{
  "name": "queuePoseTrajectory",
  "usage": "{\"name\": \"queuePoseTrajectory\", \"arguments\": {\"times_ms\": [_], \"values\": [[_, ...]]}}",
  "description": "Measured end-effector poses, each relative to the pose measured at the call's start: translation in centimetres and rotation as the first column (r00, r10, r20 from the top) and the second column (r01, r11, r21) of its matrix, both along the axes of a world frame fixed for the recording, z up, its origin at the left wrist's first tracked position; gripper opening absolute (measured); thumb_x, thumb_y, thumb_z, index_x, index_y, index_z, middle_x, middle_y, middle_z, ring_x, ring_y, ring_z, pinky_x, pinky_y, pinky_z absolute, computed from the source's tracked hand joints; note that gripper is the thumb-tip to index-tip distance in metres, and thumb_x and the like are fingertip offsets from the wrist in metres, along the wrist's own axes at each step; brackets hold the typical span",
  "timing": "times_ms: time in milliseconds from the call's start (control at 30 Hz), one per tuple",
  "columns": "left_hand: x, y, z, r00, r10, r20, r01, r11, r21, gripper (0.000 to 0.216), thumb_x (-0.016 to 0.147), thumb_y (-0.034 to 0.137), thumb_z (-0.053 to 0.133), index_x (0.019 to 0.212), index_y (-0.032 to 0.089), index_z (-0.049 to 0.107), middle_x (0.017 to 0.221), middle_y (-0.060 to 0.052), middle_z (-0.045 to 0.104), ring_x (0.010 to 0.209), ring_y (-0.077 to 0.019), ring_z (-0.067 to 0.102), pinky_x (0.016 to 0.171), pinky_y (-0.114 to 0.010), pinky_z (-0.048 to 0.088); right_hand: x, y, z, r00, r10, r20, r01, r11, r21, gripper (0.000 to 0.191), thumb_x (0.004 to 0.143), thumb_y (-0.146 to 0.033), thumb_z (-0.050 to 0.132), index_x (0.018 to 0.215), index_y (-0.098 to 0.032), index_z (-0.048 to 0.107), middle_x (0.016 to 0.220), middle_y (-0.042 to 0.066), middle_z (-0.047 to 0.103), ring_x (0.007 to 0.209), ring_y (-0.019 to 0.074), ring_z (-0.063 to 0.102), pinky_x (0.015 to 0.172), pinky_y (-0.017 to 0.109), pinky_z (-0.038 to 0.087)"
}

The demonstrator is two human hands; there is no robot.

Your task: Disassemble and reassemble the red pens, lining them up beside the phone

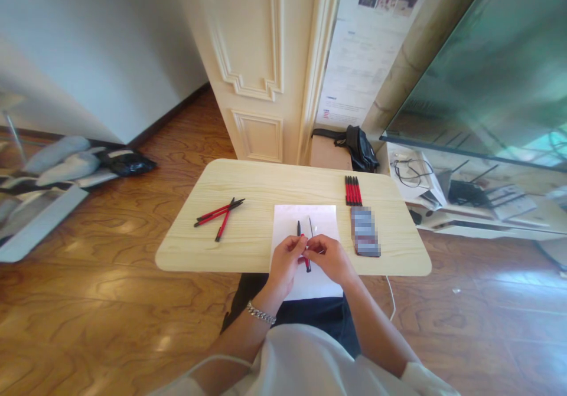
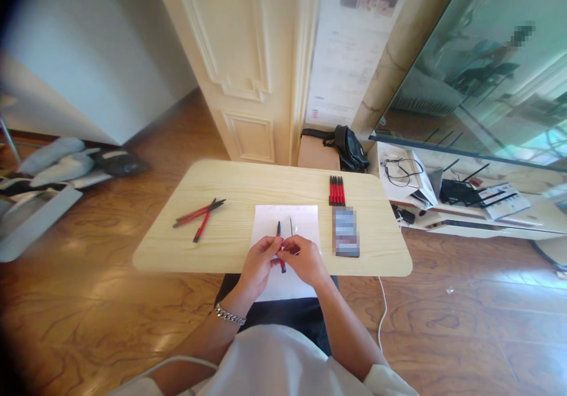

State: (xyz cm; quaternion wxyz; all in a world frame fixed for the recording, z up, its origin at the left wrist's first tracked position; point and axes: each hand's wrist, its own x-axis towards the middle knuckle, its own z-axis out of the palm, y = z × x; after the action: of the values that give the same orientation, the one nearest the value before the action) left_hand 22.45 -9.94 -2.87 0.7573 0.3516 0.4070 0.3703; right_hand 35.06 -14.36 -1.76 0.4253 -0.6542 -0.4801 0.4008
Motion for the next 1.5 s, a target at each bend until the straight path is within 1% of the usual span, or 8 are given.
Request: {"name": "queuePoseTrajectory", "arguments": {"times_ms": [133,233,333,467,567,700,1267,1500], "values": [[0.3,0.2,-0.2,1.000,0.005,-0.028,-0.003,0.998,0.065,0.033,0.070,0.046,0.069,0.079,0.014,0.066,0.070,-0.003,0.062,0.064,-0.0120,0.057,0.060,-0.024,0.045,-0.4,-0.1,-0.1,1.000,-0.023,0.001,0.023,1.000,0.007,0.018,0.075,-0.031,0.062,0.088,-0.019,0.065,0.079,0.002,0.069,0.070,0.0147,0.062,0.064,0.025,0.046],[0.1,0.6,0.0,0.990,-0.023,-0.139,0.046,0.985,0.167,0.038,0.072,0.044,0.068,0.097,0.016,0.067,0.078,-0.004,0.066,0.067,-0.0132,0.058,0.061,-0.024,0.046,0.8,0.8,-0.1,0.996,-0.093,0.017,0.093,0.995,-0.018,0.023,0.075,-0.035,0.062,0.091,-0.018,0.066,0.078,0.004,0.069,0.070,0.0161,0.063,0.063,0.026,0.047],[-0.6,1.0,0.1,0.951,-0.013,-0.309,0.119,0.937,0.328,0.037,0.074,0.040,0.066,0.103,0.017,0.066,0.082,-0.004,0.067,0.071,-0.0148,0.060,0.064,-0.026,0.047,2.9,2.2,-0.2,0.965,-0.192,0.178,0.209,0.975,-0.081,0.030,0.074,-0.039,0.064,0.096,-0.018,0.067,0.079,0.005,0.070,0.071,0.0175,0.063,0.064,0.028,0.045],[-2.0,1.1,-0.3,0.845,0.080,-0.529,0.283,0.772,0.569,0.020,0.079,0.032,0.060,0.095,0.020,0.066,0.088,-0.005,0.066,0.075,-0.0164,0.060,0.071,-0.030,0.048,4.4,3.7,-0.8,0.852,-0.144,0.504,0.235,0.964,-0.121,0.027,0.076,-0.040,0.062,0.094,-0.021,0.069,0.082,0.005,0.071,0.079,0.0195,0.063,0.069,0.028,0.041],[-2.7,1.0,-0.8,0.762,0.164,-0.627,0.419,0.614,0.669,0.012,0.079,0.021,0.060,0.089,0.021,0.066,0.090,-0.005,0.065,0.085,-0.0194,0.058,0.080,-0.035,0.046,4.2,4.2,-1.6,0.793,-0.083,0.603,0.200,0.971,-0.130,0.024,0.079,-0.039,0.059,0.088,-0.020,0.071,0.082,0.006,0.070,0.077,0.0188,0.062,0.067,0.027,0.039],[-3.0,0.7,-1.6,0.696,0.212,-0.686,0.512,0.522,0.682,0.012,0.078,0.013,0.060,0.086,0.020,0.065,0.089,-0.006,0.064,0.090,-0.0220,0.055,0.084,-0.039,0.043,3.7,4.2,-2.1,0.763,-0.096,0.640,0.212,0.972,-0.106,0.026,0.079,-0.039,0.058,0.092,-0.019,0.070,0.082,0.007,0.070,0.077,0.0184,0.061,0.067,0.026,0.039],[-1.4,2.6,-1.9,0.688,0.246,-0.683,0.531,0.471,0.705,0.008,0.078,0.017,0.059,0.083,0.019,0.066,0.087,-0.005,0.064,0.087,-0.0222,0.055,0.083,-0.038,0.043,5.6,1.9,-1.3,0.782,-0.286,0.553,0.341,0.940,0.004,0.026,0.086,-0.034,0.044,0.091,-0.024,0.068,0.088,0.003,0.069,0.077,0.0161,0.061,0.070,0.024,0.041],[-2.6,0.8,-0.6,0.731,0.158,-0.664,0.421,0.661,0.621,0.019,0.084,0.036,0.054,0.091,0.023,0.066,0.067,-0.001,0.063,0.058,-0.0155,0.055,0.061,-0.026,0.040,5.9,3.4,-0.8,0.751,-0.206,0.628,0.324,0.943,-0.079,0.028,0.087,-0.036,0.044,0.096,-0.024,0.068,0.085,0.004,0.070,0.076,0.0177,0.061,0.067,0.025,0.038]]}}
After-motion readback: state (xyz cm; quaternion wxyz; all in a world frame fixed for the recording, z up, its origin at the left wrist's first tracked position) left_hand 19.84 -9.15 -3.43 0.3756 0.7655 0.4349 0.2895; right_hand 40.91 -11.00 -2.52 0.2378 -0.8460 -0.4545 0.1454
